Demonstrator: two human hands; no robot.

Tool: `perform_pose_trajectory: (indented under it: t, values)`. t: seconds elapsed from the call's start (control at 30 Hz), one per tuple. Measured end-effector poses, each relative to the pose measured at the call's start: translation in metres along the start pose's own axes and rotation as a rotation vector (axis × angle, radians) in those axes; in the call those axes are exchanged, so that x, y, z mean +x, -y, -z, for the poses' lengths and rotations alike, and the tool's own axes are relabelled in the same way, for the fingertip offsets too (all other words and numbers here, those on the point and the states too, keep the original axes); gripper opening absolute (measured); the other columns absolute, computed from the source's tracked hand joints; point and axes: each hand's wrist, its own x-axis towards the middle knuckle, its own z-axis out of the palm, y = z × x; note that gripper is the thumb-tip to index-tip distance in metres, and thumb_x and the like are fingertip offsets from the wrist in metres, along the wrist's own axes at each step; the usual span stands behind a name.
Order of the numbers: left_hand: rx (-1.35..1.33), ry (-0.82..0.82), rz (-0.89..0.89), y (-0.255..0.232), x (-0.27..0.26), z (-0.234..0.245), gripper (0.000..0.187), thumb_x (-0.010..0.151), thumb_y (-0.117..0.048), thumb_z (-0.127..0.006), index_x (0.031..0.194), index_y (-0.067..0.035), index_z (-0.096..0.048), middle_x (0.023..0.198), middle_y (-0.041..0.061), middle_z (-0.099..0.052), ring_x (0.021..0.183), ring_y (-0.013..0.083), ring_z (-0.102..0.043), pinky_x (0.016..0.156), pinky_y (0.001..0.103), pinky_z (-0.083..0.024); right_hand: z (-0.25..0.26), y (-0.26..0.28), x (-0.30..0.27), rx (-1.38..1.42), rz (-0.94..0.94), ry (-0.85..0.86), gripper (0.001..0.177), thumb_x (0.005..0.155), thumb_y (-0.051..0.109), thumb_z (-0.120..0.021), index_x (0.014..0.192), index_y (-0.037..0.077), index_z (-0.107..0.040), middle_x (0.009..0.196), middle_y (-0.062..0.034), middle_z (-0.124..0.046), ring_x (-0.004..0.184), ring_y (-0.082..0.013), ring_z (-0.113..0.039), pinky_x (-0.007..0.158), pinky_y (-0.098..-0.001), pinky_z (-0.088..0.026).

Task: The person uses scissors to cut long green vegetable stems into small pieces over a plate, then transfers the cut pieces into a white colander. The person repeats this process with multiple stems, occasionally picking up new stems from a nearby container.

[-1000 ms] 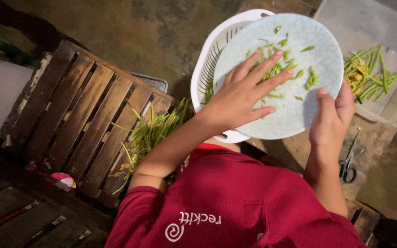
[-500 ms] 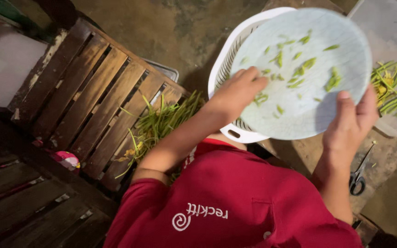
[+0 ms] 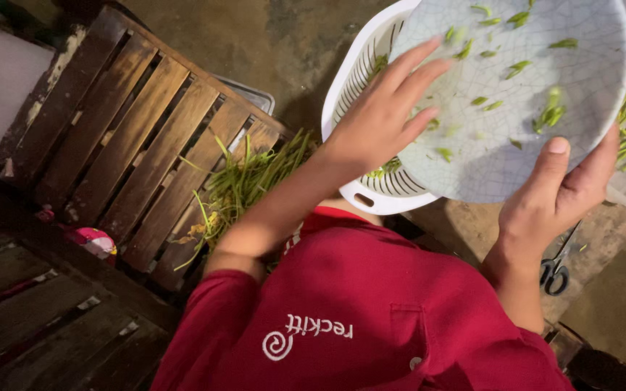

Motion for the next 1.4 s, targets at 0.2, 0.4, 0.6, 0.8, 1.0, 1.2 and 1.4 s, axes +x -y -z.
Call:
perform_pose_trajectory:
  t: [0.2,0.4,0.6,0.8,1.0,1.2,1.4]
  values:
    - [-0.067,-0.068,-0.219,-0.002,0.05,-0.016,0.082,0.097,-0.039,-0.084,0.158,-0.027,-0.03,0.163,0.012,-0.025,0.151,0.0337,-0.036,0.125,0.042,-0.035,-0.012,0.013,-0.006,-0.115,-0.006,0.012,0.041,0.121,0.019,-0.056,0.154,-0.004,-0.048,0.141,-0.0128,-0.062,0.129,-0.0174,-0.06,0.115,-0.0307,-0.048]
    - [0.085,-0.07,-0.301,-0.013,0.047,-0.032,0.076,0.085,-0.041,-0.086,0.145,-0.024,-0.044,0.149,0.012,-0.034,0.14,0.039,-0.043,0.119,0.05,-0.037,-0.014,0.006,-0.006,-0.114,0.006,0.02,0.04,0.123,0.018,-0.055,0.155,-0.004,-0.046,0.145,-0.0134,-0.062,0.128,-0.0171,-0.058,0.114,-0.0312,-0.046]
    - [-0.1,0.264,-0.112,-0.002,0.013,-0.033,0.031,0.093,0.0,-0.067,0.121,-0.009,-0.058,0.125,0.009,-0.051,0.12,0.0265,-0.058,0.105,0.04,-0.05,-0.012,0.0,-0.004,-0.106,0.015,0.021,0.039,0.124,0.019,-0.055,0.155,-0.004,-0.046,0.145,-0.0136,-0.061,0.128,-0.0172,-0.057,0.114,-0.0302,-0.045]
    - [0.276,0.46,0.18,0.011,-0.002,-0.011,0.027,0.095,0.002,-0.058,0.119,-0.009,-0.063,0.118,0.011,-0.062,0.116,0.032,-0.061,0.1,0.046,-0.047,-0.002,0.007,0.0,-0.128,0.08,-0.045,0.04,0.124,0.02,-0.054,0.154,-0.004,-0.043,0.147,-0.014,-0.057,0.132,-0.0185,-0.055,0.115,-0.0308,-0.043]
    - [-0.007,-0.134,-0.103,0.007,0.025,0.011,0.036,0.101,-0.005,-0.067,0.135,-0.006,-0.055,0.134,0.013,-0.055,0.126,0.0331,-0.058,0.108,0.043,-0.051,-0.007,0.013,-0.007,-0.145,0.073,-0.034,0.044,0.122,0.021,-0.053,0.156,-0.004,-0.043,0.144,-0.0147,-0.057,0.133,-0.0196,-0.057,0.115,-0.032,-0.045]
    - [0.03,-0.259,-0.161,0.014,0.056,0.0,0.033,0.099,-0.005,-0.068,0.13,-0.008,-0.057,0.127,0.012,-0.054,0.116,0.0321,-0.058,0.098,0.041,-0.051,-0.008,0.014,-0.012,-0.122,0.1,-0.041,0.042,0.118,0.021,-0.053,0.151,-0.004,-0.047,0.143,-0.0139,-0.059,0.128,-0.0186,-0.057,0.115,-0.0318,-0.045]
    - [0.216,0.05,-0.121,0.03,0.015,0.0,0.022,0.09,0.002,-0.062,0.109,-0.007,-0.059,0.114,0.011,-0.057,0.114,0.0333,-0.059,0.095,0.046,-0.051,0.001,0.006,-0.014,-0.123,0.126,-0.08,0.04,0.12,0.022,-0.054,0.15,-0.004,-0.047,0.14,-0.0116,-0.058,0.123,-0.0176,-0.056,0.108,-0.03,-0.044]
